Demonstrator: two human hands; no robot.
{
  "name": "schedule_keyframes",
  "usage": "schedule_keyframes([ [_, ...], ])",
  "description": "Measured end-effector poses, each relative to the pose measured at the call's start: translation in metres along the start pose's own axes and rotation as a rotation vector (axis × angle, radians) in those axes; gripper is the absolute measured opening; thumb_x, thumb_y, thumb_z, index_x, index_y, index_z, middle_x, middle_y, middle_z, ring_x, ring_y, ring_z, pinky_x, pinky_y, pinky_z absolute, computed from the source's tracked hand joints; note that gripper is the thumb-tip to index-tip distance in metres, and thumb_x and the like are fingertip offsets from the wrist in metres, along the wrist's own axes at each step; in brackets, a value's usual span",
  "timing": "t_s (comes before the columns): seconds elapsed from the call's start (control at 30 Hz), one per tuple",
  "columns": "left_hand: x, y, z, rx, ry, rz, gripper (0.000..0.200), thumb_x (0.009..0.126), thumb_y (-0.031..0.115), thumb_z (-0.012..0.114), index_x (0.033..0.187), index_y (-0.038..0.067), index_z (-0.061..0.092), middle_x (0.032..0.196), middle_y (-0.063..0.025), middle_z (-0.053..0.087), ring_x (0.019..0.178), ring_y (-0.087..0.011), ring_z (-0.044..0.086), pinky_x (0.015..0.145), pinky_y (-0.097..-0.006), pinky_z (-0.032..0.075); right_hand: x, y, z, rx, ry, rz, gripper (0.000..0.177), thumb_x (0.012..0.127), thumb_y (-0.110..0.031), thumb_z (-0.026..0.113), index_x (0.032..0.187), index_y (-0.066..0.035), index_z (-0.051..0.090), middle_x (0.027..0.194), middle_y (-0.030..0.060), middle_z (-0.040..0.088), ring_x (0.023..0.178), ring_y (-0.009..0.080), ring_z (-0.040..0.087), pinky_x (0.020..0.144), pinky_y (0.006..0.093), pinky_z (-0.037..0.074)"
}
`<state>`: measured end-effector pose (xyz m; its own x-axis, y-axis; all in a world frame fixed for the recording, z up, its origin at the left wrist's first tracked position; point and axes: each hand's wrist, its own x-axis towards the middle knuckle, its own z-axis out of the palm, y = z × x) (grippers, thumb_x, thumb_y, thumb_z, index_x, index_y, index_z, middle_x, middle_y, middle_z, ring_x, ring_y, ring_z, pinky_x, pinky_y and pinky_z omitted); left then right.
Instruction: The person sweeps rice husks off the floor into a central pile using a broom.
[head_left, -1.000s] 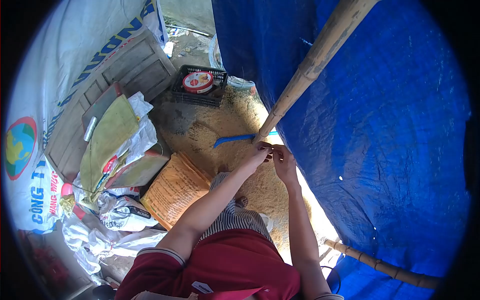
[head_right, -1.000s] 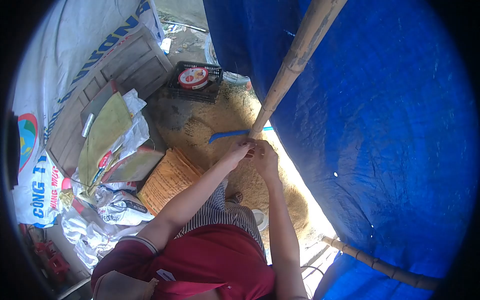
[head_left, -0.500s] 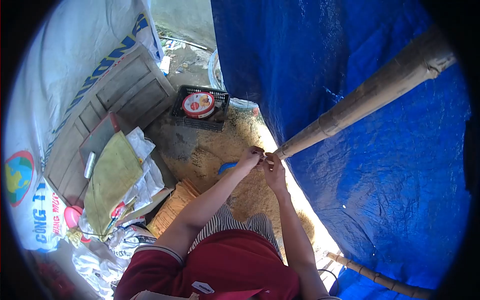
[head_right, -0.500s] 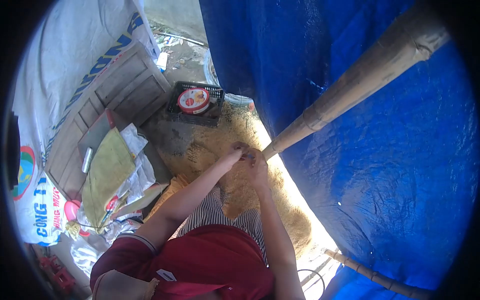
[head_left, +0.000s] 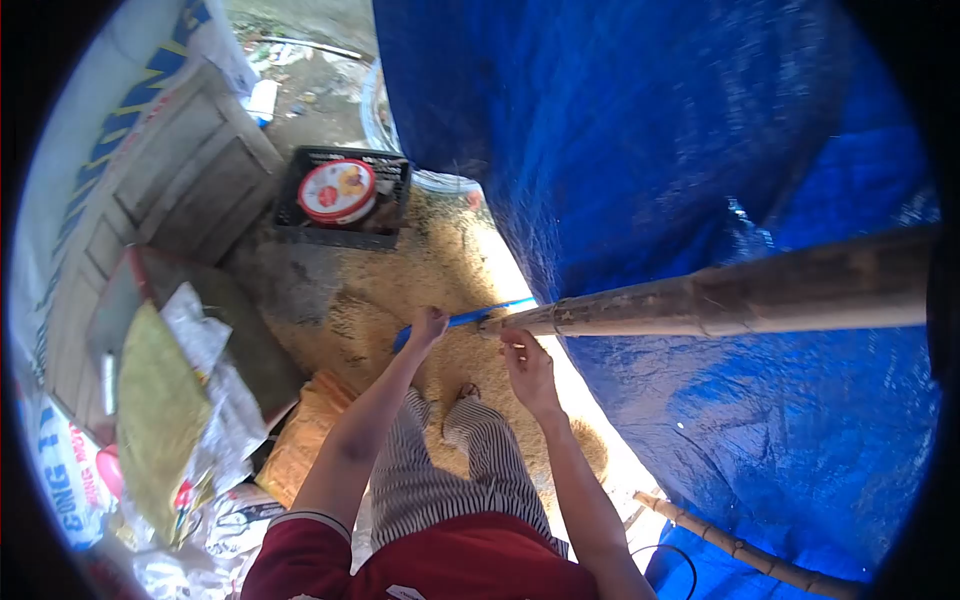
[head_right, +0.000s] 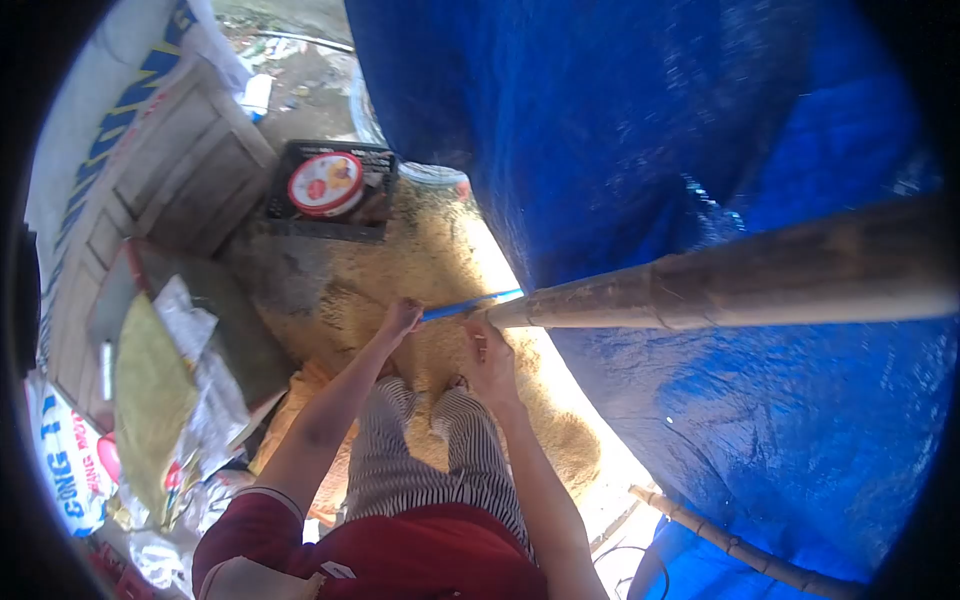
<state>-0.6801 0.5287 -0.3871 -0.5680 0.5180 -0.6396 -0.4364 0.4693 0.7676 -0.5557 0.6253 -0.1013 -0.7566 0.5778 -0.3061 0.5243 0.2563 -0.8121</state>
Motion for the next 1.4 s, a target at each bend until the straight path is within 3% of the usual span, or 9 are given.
schedule_keyframes([
  [0.3,0.145,-0.158,0.045,-0.204,0.122,-0.452,0.065,0.069,0.01,0.054,0.129,0.015,0.028,0.08,-0.0078,0.051,0.063,-0.0159,0.048,0.046,-0.0312,0.039,0.076,0.139,0.044,-0.067,0.092,-0.027,0.031,0.082,0.0,0.045,0.113,-0.001,0.041,0.11,0.0143,0.05,0.086,0.0223,0.058,0.07,0.0301,0.048],
  [0.37,0.213,-0.248,0.069,-0.245,0.245,-0.467,0.061,0.069,0.012,0.055,0.125,0.017,0.032,0.091,-0.0099,0.05,0.077,-0.02,0.049,0.058,-0.0377,0.043,0.094,0.163,0.059,-0.104,0.081,-0.029,0.031,0.082,0.0,0.045,0.113,-0.001,0.041,0.11,0.014,0.05,0.086,0.0224,0.058,0.071,0.0301,0.048],
  [0.6,0.276,-0.319,0.09,-0.976,0.191,-0.786,0.059,0.069,0.012,0.055,0.124,0.011,0.034,0.113,-0.015,0.046,0.1,-0.0292,0.046,0.076,-0.0483,0.039,0.124,0.232,0.098,-0.221,0.02,0.037,0.031,0.084,-0.002,0.044,0.114,-0.002,0.04,0.111,0.0132,0.049,0.088,0.0206,0.058,0.069,0.029,0.049],
  [0.67,0.277,-0.326,0.087,-1.021,0.517,-0.8,0.044,0.071,0.01,0.055,0.113,0.01,0.043,0.106,-0.0156,0.049,0.095,-0.0271,0.049,0.071,-0.0469,0.042,0.13,0.242,0.103,-0.206,0.015,0.092,0.031,0.084,-0.003,0.044,0.115,-0.002,0.04,0.112,0.0136,0.047,0.089,0.0207,0.057,0.069,0.0283,0.049],
  [0.87,0.25,-0.234,0.055,-0.372,0.825,-0.625,0.032,0.075,0.012,0.058,0.104,0.007,0.045,0.095,-0.0127,0.053,0.091,-0.0257,0.05,0.08,-0.0407,0.039,0.121,0.213,0.108,-0.153,-0.076,0.137,0.031,0.084,-0.004,0.044,0.115,-0.003,0.04,0.112,0.0135,0.046,0.09,0.02,0.056,0.07,0.0283,0.048],
  [1.0,0.229,-0.192,0.016,-0.653,0.893,-0.656,0.035,0.074,0.013,0.06,0.104,0.006,0.043,0.096,-0.0108,0.054,0.092,-0.0251,0.049,0.083,-0.0402,0.037,0.109,0.167,0.099,-0.101,-0.088,0.108,0.031,0.084,-0.004,0.044,0.115,-0.002,0.04,0.113,0.0139,0.046,0.09,0.0206,0.057,0.07,0.0284,0.049],
  [1.07,0.198,-0.18,0.006,-0.409,1.049,-0.397,0.04,0.073,0.011,0.06,0.107,0.007,0.04,0.101,-0.0153,0.048,0.09,-0.028,0.049,0.081,-0.0397,0.038,0.101,0.132,0.094,-0.115,-0.105,0.084,0.032,0.084,-0.004,0.044,0.115,-0.001,0.039,0.113,0.0145,0.045,0.09,0.0214,0.057,0.07,0.028,0.049],
  [1.2,0.099,-0.087,-0.044,-0.287,1.023,-0.529,0.046,0.073,0.009,0.059,0.113,0.008,0.037,0.108,-0.0236,0.037,0.089,-0.0339,0.047,0.08,-0.0409,0.039,0.079,0.063,0.085,-0.058,-0.111,0.035,0.033,0.084,-0.004,0.044,0.116,-0.003,0.039,0.114,0.0143,0.044,0.089,0.0219,0.057,0.068,0.0277,0.049],
  [1.4,0.036,-0.024,-0.107,-0.043,1.235,-0.241,0.054,0.074,0.004,0.054,0.123,0.009,0.031,0.108,-0.029,0.027,0.089,-0.0387,0.045,0.071,-0.0391,0.042,0.049,0.011,0.082,-0.178,-0.048,-0.104,0.033,0.079,-0.004,0.049,0.112,-0.005,0.043,0.108,0.014,0.046,0.084,0.0223,0.057,0.063,0.0288,0.05],
])
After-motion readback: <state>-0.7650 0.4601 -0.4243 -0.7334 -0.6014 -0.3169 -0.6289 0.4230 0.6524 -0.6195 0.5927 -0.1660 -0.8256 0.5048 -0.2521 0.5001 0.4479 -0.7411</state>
